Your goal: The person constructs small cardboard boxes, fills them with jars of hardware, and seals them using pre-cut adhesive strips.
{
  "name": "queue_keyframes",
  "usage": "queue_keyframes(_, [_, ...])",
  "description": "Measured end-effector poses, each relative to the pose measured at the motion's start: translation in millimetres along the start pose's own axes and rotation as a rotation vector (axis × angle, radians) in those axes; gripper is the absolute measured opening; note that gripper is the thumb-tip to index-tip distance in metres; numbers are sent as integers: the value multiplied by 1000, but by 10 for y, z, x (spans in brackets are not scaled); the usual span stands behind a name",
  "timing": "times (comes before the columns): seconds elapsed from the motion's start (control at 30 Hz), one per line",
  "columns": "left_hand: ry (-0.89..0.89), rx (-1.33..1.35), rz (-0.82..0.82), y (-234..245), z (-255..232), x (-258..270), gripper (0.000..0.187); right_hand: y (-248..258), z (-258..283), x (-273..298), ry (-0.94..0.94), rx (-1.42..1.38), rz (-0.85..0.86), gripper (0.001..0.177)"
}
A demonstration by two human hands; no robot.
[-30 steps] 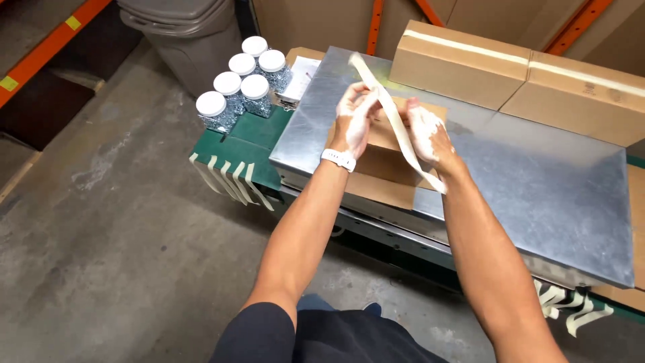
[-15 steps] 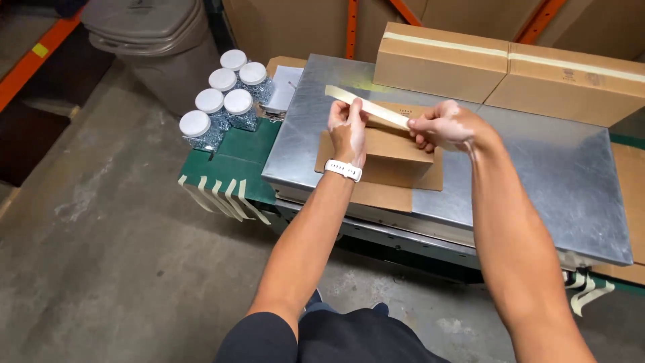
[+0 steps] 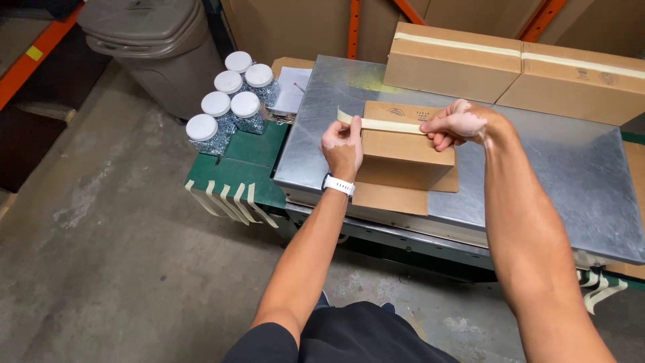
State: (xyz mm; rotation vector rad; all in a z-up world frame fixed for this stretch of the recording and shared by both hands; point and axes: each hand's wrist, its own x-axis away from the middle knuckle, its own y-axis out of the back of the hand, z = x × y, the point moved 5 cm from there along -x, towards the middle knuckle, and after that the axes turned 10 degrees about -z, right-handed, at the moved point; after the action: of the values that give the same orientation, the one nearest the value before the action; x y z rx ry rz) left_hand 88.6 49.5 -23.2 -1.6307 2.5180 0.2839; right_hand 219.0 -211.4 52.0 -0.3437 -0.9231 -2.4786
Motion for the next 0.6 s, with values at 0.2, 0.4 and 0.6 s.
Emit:
queue_keyframes(0.2, [-30, -61, 13, 54, -88, 45, 31, -13, 44, 106, -1, -41, -60, 21])
queue_keyframes(0.4, [85, -92, 70, -94, 227, -6, 31, -42, 85, 105, -22, 44, -81, 20])
queue_keyframes(0.6, [392, -7, 165, -126, 226, 62, 43, -42, 71, 39, -34, 105, -102, 18])
